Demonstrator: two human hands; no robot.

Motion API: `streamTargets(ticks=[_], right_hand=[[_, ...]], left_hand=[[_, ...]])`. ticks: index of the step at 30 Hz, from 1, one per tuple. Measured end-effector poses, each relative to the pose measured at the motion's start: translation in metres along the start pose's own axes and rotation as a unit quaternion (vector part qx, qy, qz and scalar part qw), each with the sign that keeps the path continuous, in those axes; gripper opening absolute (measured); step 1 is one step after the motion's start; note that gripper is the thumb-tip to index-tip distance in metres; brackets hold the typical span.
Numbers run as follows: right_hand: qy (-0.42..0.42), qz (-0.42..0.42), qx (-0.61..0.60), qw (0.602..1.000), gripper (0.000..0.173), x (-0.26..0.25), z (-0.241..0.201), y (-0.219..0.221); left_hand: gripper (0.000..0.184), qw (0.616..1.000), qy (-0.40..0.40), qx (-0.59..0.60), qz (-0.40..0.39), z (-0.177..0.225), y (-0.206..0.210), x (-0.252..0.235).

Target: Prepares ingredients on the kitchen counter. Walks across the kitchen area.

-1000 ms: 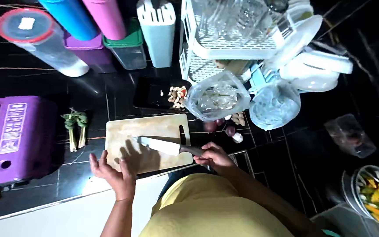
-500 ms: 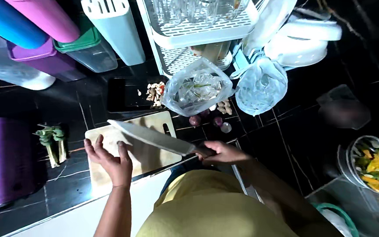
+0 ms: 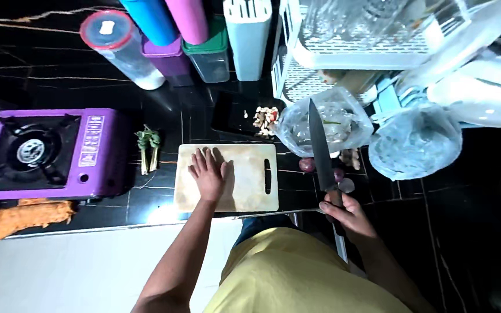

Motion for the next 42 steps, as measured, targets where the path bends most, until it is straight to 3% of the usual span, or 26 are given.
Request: streamTargets(ticks=[3, 7, 9, 10, 13, 19, 23, 25, 28, 31, 33, 35, 38, 40, 42], right_hand=[[0.006, 0.020, 0.011, 1.000, 0.010, -0.005, -0.005, 0.008], [-0.013, 0.012, -0.012, 1.000, 0.009, -0.011, -0.018, 0.024], [-0.022, 0.017, -0.021, 0.999, 0.011, -0.011, -0.024, 0.029], [-0.026, 0.022, -0.022, 0.999, 0.018, -0.010, -0.025, 0.029], [-0.024, 0.056, 0.008, 0.998, 0.037, -0.004, -0.023, 0.020], [-0.055, 0.153, -0.010, 0.987, 0.020, 0.020, -0.016, -0.002], [0.010, 0.225, -0.005, 0.974, 0.025, 0.031, -0.013, -0.012], [-0.013, 0.253, -0.011, 0.967, 0.026, 0.039, -0.011, -0.013], [-0.059, 0.200, -0.080, 0.975, 0.035, 0.043, -0.007, -0.010], [0.033, 0.132, -0.123, 0.983, 0.031, 0.042, 0.001, -0.004], [0.030, 0.126, -0.079, 0.988, 0.026, 0.044, 0.000, -0.007], [-0.050, 0.119, -0.037, 0.991, 0.022, 0.047, -0.009, -0.012], [-0.113, 0.067, -0.085, 0.988, 0.027, 0.039, -0.024, -0.018], [-0.074, 0.041, -0.104, 0.991, 0.035, 0.032, -0.026, -0.019], [-0.018, 0.087, -0.094, 0.992, 0.034, 0.027, -0.020, -0.024]], left_hand=[[0.069, 0.996, -0.006, 0.085, 0.013, 0.018, -0.014, -0.039], [0.078, 0.973, -0.075, 0.211, -0.047, 0.029, -0.011, -0.110], [0.057, 0.952, -0.123, 0.270, -0.071, 0.022, -0.005, -0.131], [0.045, 0.942, -0.146, 0.290, -0.082, 0.017, -0.003, -0.137], [0.040, 0.924, -0.179, 0.328, -0.086, -0.005, -0.013, -0.142], [0.039, 0.904, -0.206, 0.375, 0.004, -0.056, -0.053, -0.133], [0.076, 0.954, -0.115, 0.267, 0.067, -0.063, -0.076, -0.109], [0.075, 0.973, -0.045, 0.211, 0.085, -0.048, -0.077, -0.082], [0.070, 0.984, 0.044, 0.167, 0.039, -0.021, -0.052, -0.033], [0.072, 0.990, 0.105, 0.089, 0.014, -0.013, -0.011, 0.008], [0.073, 0.990, 0.130, 0.057, 0.020, -0.010, 0.000, 0.020], [0.069, 0.984, 0.153, 0.087, 0.023, 0.000, -0.005, 0.018], [0.064, 0.971, 0.191, 0.141, 0.011, 0.034, -0.017, 0.003], [0.060, 0.957, 0.239, 0.164, -0.006, 0.073, -0.020, -0.006], [0.055, 0.933, 0.310, 0.177, -0.040, 0.124, -0.017, -0.011]])
Point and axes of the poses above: each hand's wrist, its own x-axis away from the middle knuckle, its own y-axis out of the palm, z = x × y, the point moved 6 cm from there along -x, towards the middle knuckle, and after that the axes turned 1 degree about -z, right-handed, at the moved point
